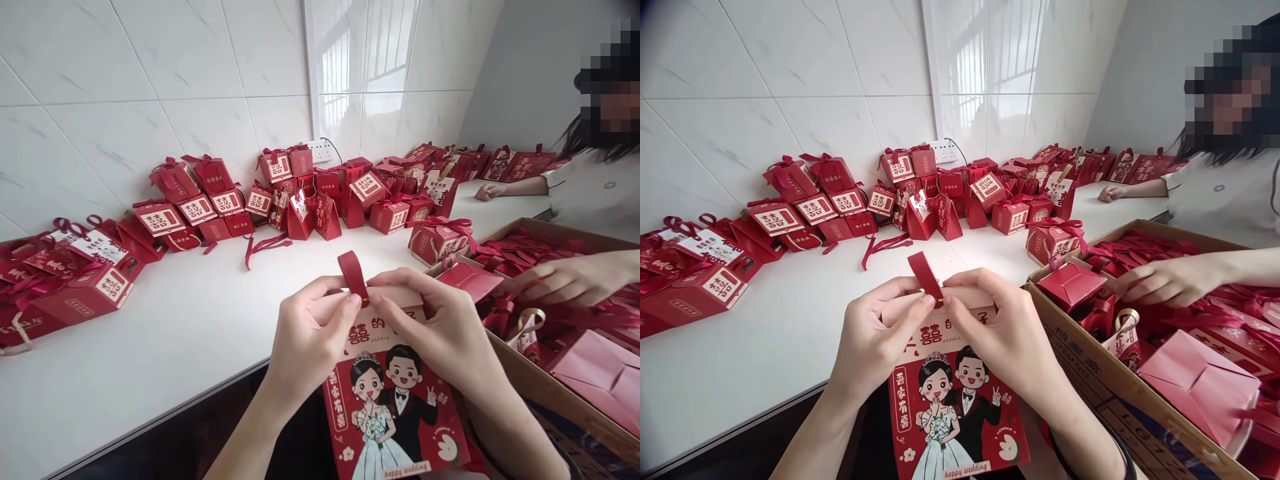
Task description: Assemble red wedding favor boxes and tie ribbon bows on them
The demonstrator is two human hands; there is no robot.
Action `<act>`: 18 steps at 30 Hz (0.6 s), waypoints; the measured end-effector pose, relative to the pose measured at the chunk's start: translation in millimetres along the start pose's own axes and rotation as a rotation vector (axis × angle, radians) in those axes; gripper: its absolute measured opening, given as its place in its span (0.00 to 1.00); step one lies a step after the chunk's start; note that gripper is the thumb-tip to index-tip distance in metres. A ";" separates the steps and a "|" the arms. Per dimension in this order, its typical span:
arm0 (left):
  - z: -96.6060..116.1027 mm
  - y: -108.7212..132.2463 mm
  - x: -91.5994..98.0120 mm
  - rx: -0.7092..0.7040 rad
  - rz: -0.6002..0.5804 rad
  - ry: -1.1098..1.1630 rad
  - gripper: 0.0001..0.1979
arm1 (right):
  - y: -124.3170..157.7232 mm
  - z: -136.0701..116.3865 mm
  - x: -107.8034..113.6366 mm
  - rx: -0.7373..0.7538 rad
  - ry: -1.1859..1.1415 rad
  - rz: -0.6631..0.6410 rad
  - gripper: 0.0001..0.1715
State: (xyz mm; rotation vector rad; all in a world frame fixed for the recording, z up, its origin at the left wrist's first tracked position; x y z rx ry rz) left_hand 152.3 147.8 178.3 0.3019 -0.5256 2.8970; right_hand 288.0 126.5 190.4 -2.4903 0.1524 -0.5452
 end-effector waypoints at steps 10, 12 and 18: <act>-5.2 4.0 7.5 0.007 0.073 -0.020 0.12 | 2.0 16.1 -17.8 -0.233 -0.324 -0.086 0.10; -3.8 5.5 7.4 0.006 0.063 -0.014 0.12 | 4.4 19.7 -23.6 -0.284 -0.447 -0.123 0.12; 0.3 9.4 8.1 -0.004 0.061 -0.021 0.12 | 7.6 16.9 -23.3 -0.257 -0.445 -0.106 0.12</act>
Point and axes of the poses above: each hand's wrist, its own y-axis away from the middle knuckle, its own x-axis out of the back of the hand, z = x × y, the point moved 9 cm from there along -y, towards the middle knuckle, and after that the axes turned 5 degrees about -y, right-handed, at the moved point
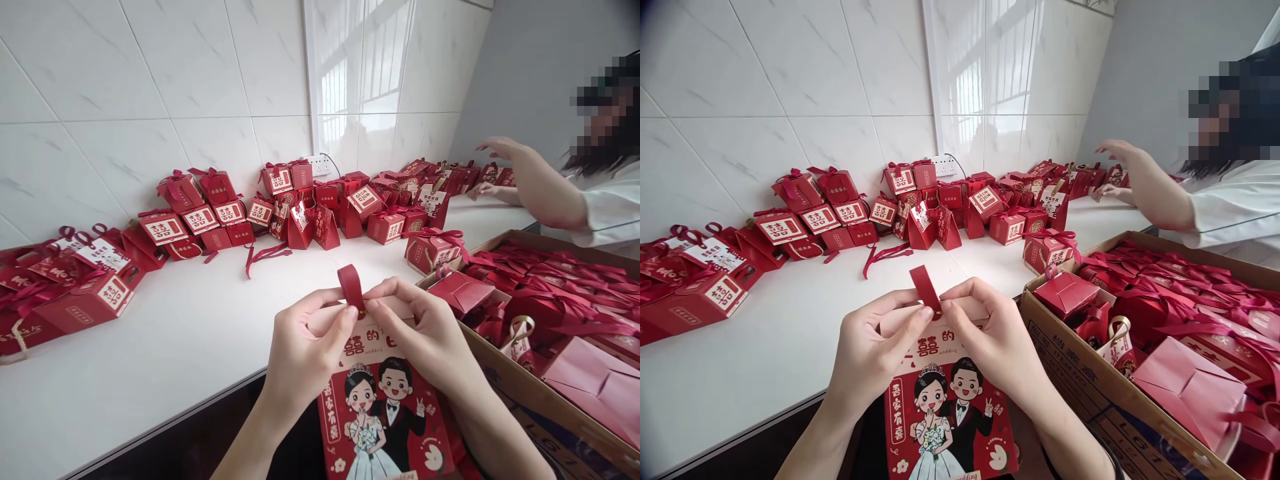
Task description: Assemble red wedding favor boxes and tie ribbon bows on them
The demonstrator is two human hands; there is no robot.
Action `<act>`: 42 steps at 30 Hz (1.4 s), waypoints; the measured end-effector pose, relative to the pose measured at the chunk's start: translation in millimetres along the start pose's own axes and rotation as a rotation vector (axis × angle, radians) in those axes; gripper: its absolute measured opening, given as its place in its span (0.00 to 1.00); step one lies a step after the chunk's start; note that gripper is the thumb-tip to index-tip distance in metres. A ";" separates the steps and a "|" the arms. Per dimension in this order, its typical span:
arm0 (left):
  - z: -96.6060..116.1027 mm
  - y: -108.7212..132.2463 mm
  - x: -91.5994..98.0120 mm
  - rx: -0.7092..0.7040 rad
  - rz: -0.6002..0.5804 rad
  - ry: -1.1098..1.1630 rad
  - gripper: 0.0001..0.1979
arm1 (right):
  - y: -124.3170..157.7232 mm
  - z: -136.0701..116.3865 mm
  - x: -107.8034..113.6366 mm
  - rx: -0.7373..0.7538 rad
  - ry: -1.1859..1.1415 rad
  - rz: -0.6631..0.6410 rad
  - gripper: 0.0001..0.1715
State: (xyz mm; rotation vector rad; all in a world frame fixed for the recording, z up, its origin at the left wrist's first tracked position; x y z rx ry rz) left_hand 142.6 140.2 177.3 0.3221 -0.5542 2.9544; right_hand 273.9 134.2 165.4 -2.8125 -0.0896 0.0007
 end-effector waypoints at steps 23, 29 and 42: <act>13.4 17.9 17.5 -0.015 -0.042 -0.101 0.10 | 6.7 -13.2 -22.5 0.105 0.163 -0.073 0.05; 11.2 19.8 31.8 0.012 0.073 -0.259 0.15 | 9.0 -11.2 -36.7 0.110 0.179 -0.128 0.05; 26.3 22.9 35.8 -0.173 0.153 -0.320 0.14 | 11.8 -12.9 -39.7 0.114 0.189 -0.128 0.07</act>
Point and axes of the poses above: each hand's wrist, its own y-axis away from the middle knuckle, its own x-axis out of the back of the hand, z = x × y, the point moved 9 cm from there along -y, towards the middle knuckle, and after that the axes turned 5 degrees about -y, right-handed, at the moved point
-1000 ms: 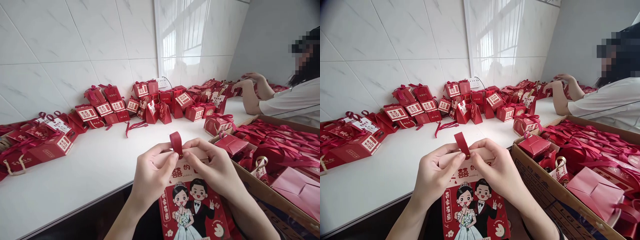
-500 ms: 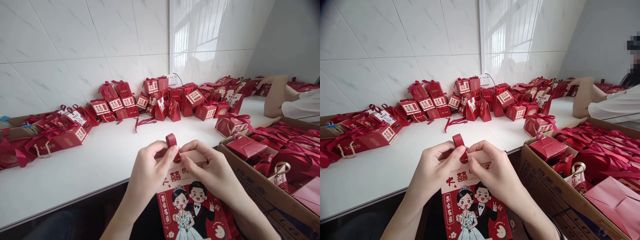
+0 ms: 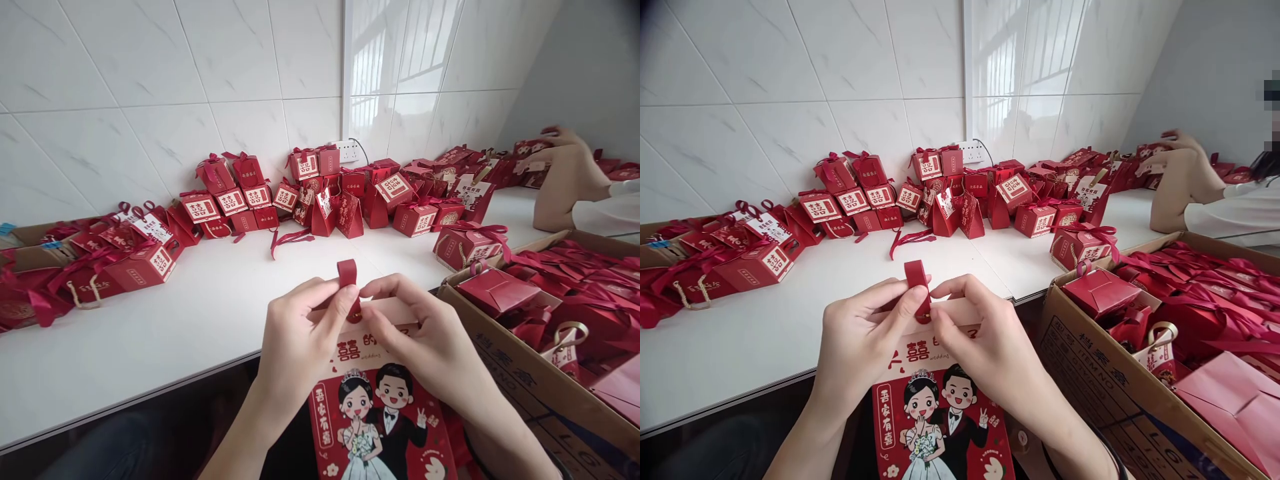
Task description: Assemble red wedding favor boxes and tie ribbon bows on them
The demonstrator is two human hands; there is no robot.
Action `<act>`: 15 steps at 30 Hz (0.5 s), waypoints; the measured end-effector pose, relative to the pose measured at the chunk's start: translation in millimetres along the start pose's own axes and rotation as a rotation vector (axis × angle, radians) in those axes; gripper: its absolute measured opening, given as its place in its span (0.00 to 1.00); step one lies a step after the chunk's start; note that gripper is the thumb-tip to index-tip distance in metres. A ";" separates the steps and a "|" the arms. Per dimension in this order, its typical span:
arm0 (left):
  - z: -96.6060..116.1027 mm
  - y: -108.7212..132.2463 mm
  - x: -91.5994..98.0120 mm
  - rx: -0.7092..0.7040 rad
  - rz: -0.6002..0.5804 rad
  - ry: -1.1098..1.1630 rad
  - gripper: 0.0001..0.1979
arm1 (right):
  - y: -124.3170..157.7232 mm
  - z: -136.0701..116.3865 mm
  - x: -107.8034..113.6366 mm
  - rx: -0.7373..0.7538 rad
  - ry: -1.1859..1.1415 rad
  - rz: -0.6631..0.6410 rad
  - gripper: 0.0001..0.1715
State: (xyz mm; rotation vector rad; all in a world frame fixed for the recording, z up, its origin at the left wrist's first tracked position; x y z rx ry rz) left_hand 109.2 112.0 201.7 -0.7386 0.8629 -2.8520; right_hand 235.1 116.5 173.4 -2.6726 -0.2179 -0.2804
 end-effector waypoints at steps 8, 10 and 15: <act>-17.8 -2.9 -4.9 0.171 -0.017 0.191 0.11 | -4.9 -2.9 1.3 0.026 0.048 0.018 0.11; -18.7 -2.7 -6.3 0.174 -0.035 0.170 0.10 | -7.1 0.5 2.2 0.000 0.046 0.021 0.12; -22.2 5.1 -4.7 0.242 -0.037 0.069 0.11 | -8.3 1.4 7.2 -0.004 0.043 0.061 0.12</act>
Point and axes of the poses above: each hand's wrist, its own y-axis away from the middle knuckle, its own x-axis out of the back of the hand, z = x × y, the point moved 9 cm from there along -y, towards the middle knuckle, and after that the axes turned 5 degrees about -y, right-handed, at the moved point
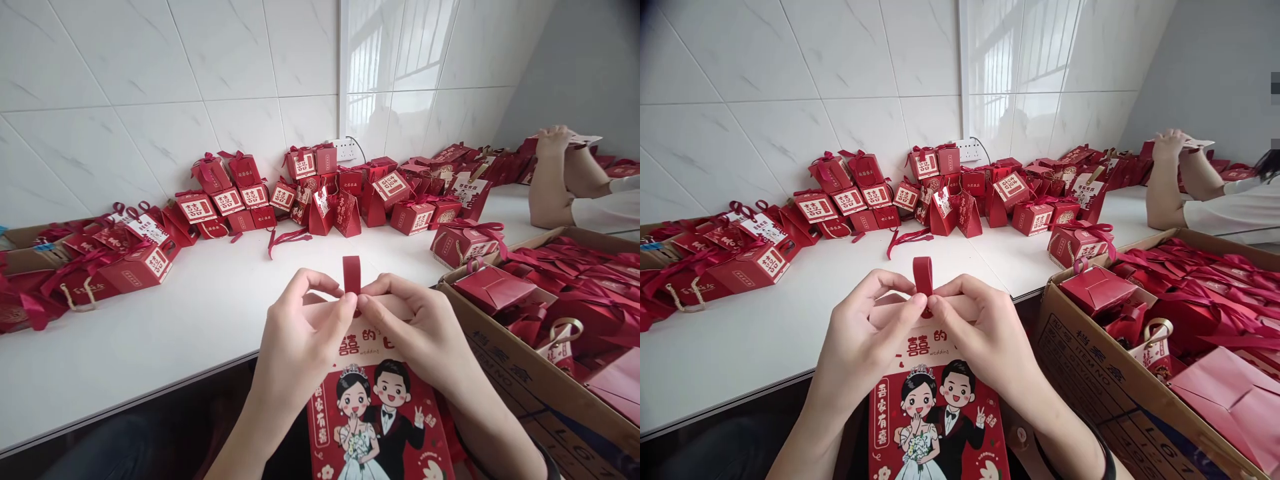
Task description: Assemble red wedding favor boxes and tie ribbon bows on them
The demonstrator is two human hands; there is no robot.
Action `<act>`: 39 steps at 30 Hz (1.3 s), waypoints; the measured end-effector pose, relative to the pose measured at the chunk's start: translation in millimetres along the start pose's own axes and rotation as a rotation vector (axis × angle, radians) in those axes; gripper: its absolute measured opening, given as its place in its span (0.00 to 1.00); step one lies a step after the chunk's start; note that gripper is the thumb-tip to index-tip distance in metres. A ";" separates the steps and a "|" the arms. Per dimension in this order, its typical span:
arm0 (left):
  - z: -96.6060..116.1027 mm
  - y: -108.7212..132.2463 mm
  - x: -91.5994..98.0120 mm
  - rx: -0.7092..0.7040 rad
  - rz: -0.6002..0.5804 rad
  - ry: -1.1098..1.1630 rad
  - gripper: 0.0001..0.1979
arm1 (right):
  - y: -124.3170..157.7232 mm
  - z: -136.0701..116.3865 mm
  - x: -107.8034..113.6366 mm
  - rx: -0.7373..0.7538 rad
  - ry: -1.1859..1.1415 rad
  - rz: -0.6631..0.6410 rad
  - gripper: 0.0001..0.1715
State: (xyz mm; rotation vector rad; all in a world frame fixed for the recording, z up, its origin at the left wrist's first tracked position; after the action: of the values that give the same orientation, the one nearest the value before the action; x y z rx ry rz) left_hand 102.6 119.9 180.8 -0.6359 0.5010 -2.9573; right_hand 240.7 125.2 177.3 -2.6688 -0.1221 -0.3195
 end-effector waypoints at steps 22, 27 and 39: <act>-5.2 8.6 -9.3 0.110 -0.078 0.175 0.07 | 8.0 -6.7 6.1 0.003 0.024 0.099 0.10; -6.2 10.4 -9.0 0.112 -0.060 0.185 0.09 | 9.3 -4.2 5.7 -0.021 0.002 0.103 0.11; -9.0 7.9 -12.9 0.112 -0.157 0.188 0.09 | 7.2 -8.8 4.9 0.028 0.014 0.089 0.09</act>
State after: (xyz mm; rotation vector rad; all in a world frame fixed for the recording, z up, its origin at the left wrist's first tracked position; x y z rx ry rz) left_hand 110.8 116.9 165.4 -0.4058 0.3079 -3.1845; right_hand 244.7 115.1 183.1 -2.6347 -0.0031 -0.3061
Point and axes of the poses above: each hand's wrist, its own y-axis away from the middle knuckle, its own x-axis out of the back of the hand, z = x × y, the point moved 9 cm from there along -y, towards the middle knuckle, and after that the axes turned 5 degrees about -y, right-handed, at the moved point
